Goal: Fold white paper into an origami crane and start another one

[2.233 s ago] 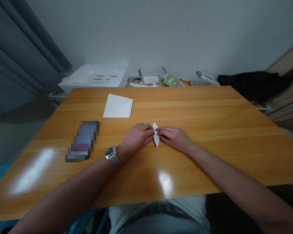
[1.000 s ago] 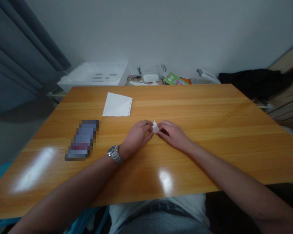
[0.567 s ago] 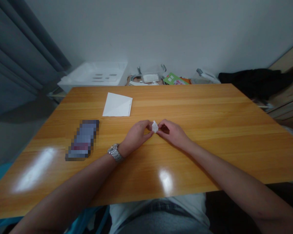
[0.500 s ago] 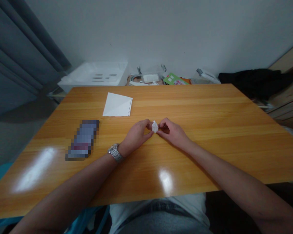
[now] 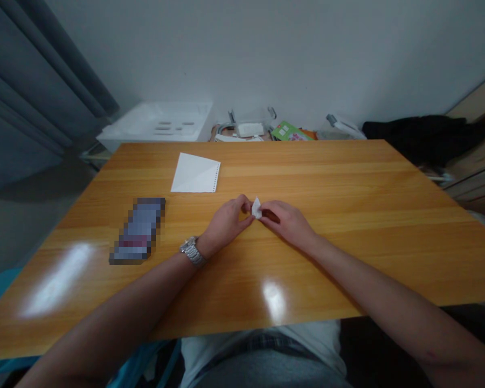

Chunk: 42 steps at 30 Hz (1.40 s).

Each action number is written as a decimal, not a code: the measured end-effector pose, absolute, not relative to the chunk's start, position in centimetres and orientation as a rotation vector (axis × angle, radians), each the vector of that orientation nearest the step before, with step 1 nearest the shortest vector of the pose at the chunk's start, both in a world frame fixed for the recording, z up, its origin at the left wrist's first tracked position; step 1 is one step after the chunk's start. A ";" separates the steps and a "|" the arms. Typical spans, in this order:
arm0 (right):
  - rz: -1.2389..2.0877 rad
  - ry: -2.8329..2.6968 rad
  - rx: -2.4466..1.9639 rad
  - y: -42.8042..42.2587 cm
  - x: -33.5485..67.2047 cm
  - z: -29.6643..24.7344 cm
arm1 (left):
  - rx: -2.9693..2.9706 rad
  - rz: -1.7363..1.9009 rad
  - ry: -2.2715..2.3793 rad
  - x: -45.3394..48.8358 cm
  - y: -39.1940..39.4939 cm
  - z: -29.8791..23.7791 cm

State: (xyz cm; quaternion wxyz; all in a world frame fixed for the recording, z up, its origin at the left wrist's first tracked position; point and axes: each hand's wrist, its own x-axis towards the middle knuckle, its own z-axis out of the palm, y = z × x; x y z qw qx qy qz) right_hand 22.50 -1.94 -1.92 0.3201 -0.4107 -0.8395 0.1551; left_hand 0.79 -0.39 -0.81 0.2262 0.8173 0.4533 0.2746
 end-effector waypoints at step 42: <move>0.227 -2.318 -1.025 -1.3 23.7 -2.2 | 2.653 0.607 1.184 0.1 -0.7 -0.6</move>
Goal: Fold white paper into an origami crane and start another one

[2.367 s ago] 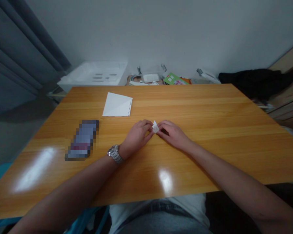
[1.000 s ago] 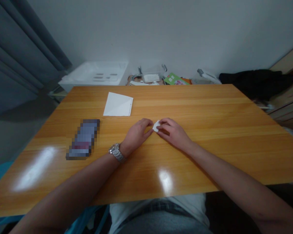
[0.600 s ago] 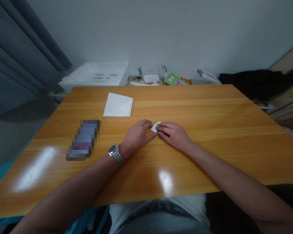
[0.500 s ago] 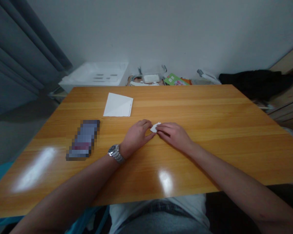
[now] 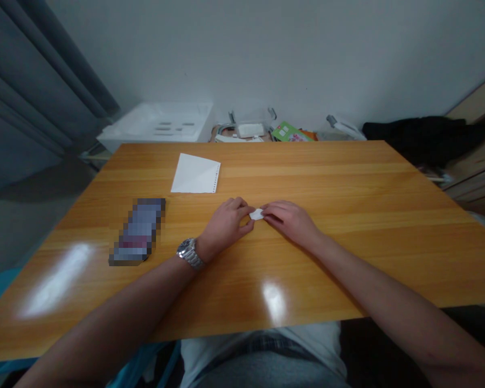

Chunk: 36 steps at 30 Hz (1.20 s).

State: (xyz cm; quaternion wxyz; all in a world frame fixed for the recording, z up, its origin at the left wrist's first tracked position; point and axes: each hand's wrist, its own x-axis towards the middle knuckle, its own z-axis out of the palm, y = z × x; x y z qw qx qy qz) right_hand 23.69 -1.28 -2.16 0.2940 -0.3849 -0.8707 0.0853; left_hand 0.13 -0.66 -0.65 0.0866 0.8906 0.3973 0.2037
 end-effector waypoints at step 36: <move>0.031 -2.403 -1.101 -1.0 24.5 -2.5 | 2.931 0.302 1.014 -0.2 -1.8 0.8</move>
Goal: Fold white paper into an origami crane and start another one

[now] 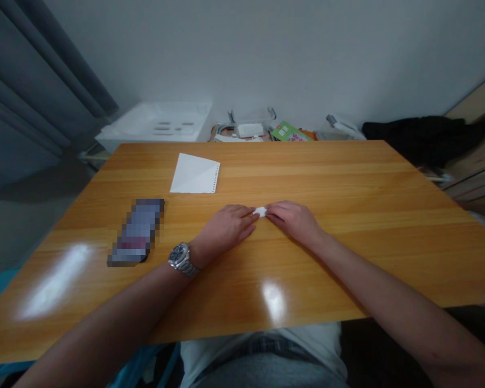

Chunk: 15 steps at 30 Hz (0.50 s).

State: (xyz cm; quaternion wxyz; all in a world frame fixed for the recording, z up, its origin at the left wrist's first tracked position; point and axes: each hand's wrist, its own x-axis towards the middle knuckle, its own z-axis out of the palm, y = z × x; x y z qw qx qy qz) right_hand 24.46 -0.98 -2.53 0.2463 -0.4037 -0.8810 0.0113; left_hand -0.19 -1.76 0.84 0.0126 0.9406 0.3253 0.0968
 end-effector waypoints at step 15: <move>0.005 -2.560 -1.291 -3.7 22.4 -1.0 | 3.066 0.239 1.048 0.0 -2.5 0.9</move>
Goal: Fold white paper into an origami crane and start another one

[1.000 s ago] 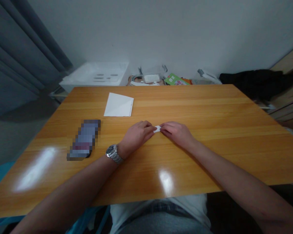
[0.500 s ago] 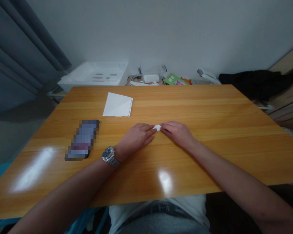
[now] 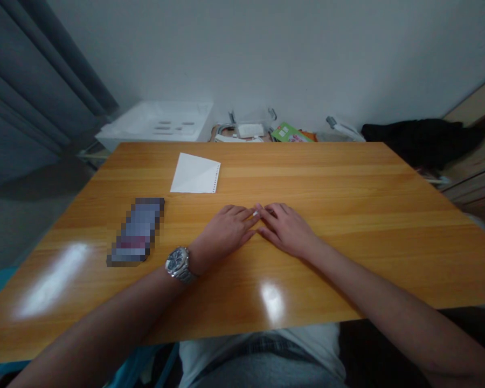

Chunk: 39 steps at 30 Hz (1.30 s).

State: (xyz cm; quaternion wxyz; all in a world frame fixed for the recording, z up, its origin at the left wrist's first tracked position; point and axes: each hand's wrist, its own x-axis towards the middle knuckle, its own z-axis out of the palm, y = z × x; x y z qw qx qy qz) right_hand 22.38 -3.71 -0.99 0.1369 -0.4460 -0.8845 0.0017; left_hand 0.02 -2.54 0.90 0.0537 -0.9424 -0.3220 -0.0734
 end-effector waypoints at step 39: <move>0.130 -2.517 -1.389 -3.9 22.9 -1.7 | -2.912 -0.287 -0.984 0.2 -2.8 1.0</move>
